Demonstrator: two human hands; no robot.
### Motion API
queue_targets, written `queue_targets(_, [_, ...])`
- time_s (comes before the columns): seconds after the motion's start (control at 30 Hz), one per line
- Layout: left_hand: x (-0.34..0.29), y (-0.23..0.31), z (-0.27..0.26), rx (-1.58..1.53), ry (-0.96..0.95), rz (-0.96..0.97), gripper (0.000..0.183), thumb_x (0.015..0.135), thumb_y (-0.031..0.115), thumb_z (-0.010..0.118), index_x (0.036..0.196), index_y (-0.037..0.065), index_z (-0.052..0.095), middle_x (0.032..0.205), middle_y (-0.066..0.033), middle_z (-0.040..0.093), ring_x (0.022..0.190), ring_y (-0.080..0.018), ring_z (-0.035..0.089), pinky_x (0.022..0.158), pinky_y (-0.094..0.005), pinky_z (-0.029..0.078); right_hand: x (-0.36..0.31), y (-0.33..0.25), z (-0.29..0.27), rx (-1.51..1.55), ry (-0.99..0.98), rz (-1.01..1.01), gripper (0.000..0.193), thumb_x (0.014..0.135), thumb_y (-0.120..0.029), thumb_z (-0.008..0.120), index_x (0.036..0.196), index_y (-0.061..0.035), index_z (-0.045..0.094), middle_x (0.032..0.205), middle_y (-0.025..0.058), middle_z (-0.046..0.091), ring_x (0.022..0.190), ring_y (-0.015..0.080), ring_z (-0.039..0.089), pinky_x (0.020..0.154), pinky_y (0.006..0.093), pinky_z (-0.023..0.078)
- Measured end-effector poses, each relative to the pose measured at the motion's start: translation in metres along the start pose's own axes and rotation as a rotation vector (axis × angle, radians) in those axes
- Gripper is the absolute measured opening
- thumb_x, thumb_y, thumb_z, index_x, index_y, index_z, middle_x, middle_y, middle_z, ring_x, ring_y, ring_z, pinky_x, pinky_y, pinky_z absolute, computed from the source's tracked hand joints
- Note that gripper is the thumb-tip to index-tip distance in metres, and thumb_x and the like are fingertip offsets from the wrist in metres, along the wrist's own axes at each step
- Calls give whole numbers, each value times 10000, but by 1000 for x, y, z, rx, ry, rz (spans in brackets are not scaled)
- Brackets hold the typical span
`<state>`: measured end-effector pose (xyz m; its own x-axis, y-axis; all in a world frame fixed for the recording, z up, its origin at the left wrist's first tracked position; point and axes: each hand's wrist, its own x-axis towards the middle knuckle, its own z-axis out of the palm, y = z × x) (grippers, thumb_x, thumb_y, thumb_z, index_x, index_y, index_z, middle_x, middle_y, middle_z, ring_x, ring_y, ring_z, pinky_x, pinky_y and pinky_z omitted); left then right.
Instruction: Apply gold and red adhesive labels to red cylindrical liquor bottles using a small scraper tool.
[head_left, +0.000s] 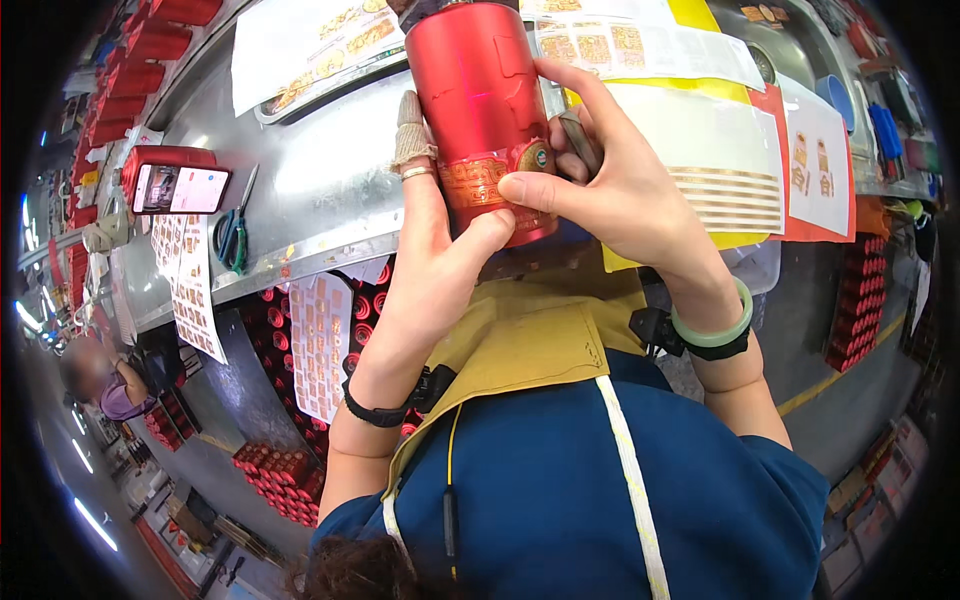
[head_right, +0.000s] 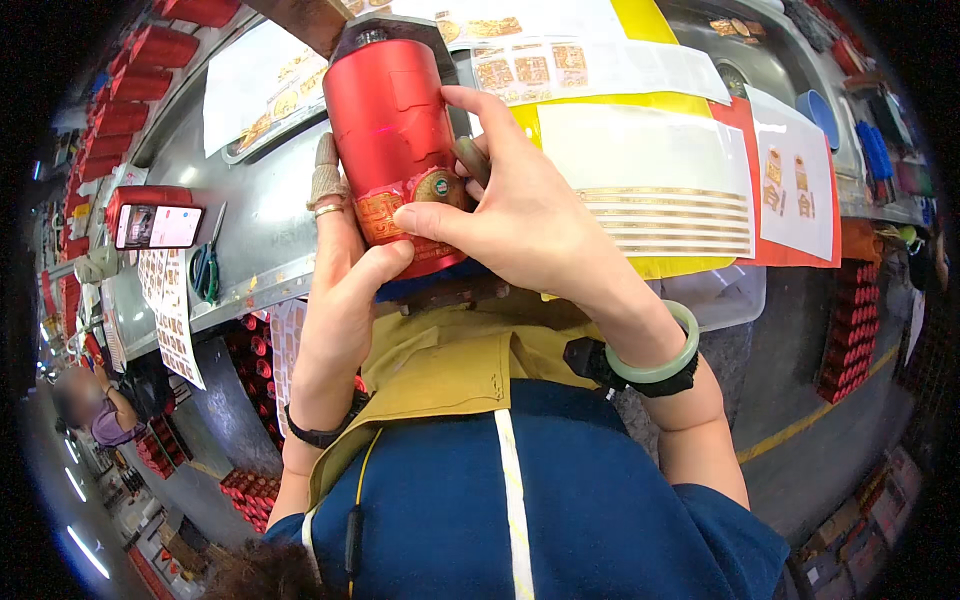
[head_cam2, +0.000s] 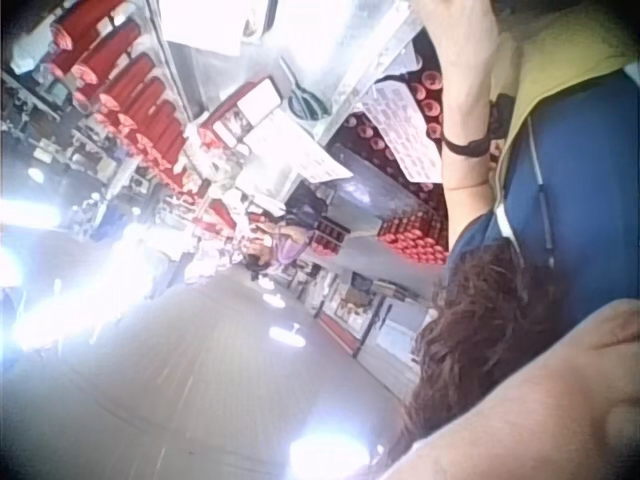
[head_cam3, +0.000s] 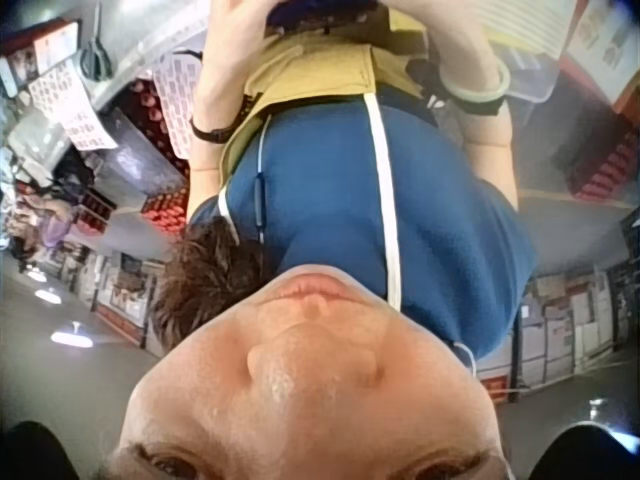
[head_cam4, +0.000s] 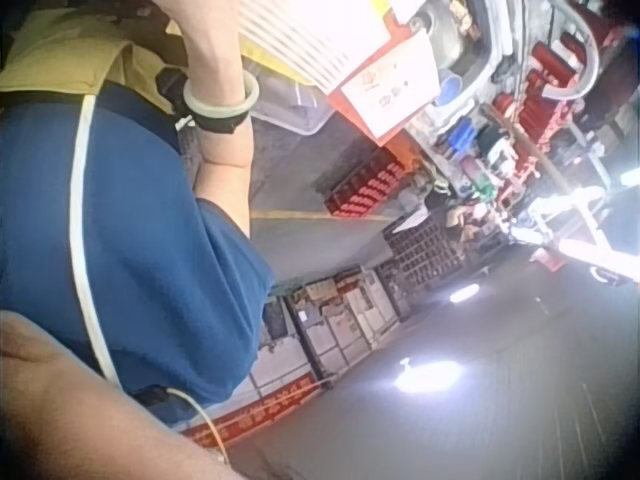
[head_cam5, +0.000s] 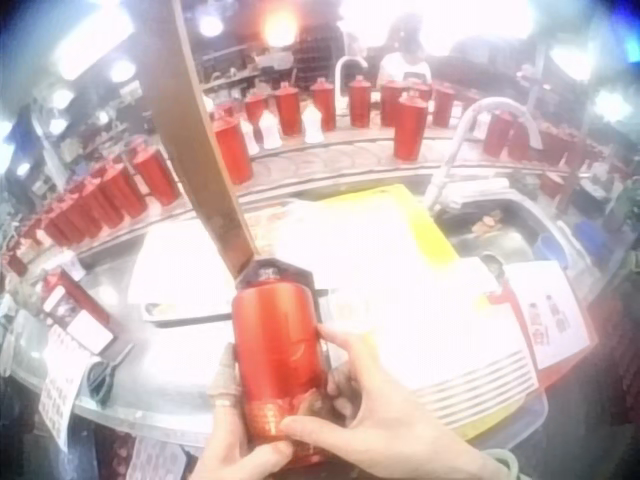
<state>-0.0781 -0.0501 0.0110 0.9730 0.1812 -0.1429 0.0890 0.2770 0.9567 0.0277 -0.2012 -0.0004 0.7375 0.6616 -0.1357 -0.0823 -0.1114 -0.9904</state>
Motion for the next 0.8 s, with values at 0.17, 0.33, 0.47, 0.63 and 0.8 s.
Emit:
queue_targets(0.17, [0, 0, 0, 1, -8, 1, 969, 899, -64, 498, 1654, 98, -88, 1547, -189, 376, 1347, -271, 536, 1084, -425, 516, -2, 0, 2, 39, 15, 18, 908, 827, -147, 867, 1554, -40, 333, 1044, 86, 554, 929, 135, 557, 826, 271, 496])
queue_targets(0.33, [-1, -1, -1, -8, -10, -27, 928, 925, -49, 525, 1647, 63, -47, 1535, -201, 398, 1332, -271, 549, 1077, -413, 516, -2, -2, 1, 71, 14, 32, 893, 828, -114, 875, 1560, -74, 366, 994, 10, 478, 898, 79, 469, 811, 222, 454])
queue_targets(0.47, [-3, -2, -2, 101, 2, -14, 928, 946, -21, 580, 1643, 49, -28, 1523, -202, 414, 1333, -263, 546, 1072, -403, 517, -2, 1, 4, 123, 20, 12, 888, 834, -111, 872, 1558, -57, 361, 1001, 16, 495, 918, 86, 500, 811, 231, 467])
queue_targets(0.63, [0, -5, -5, 54, -23, 20, 953, 951, -3, 612, 1642, 45, -43, 1569, -187, 344, 1390, -264, 487, 1113, -414, 480, 0, 2, 1, 29, 1, -18, 927, 833, -181, 847, 1545, 3, 282, 1141, 210, 656, 939, 205, 684, 803, 333, 569])
queue_targets(0.8, [-6, -10, -6, 305, 39, 242, 908, 862, -32, 680, 1607, 57, 170, 1618, -217, 290, 1403, -340, 458, 1136, -457, 433, -2, 1, -4, 37, -7, 33, 918, 824, -220, 866, 1542, -1, 338, 1010, 101, 634, 879, 144, 618, 767, 284, 516])
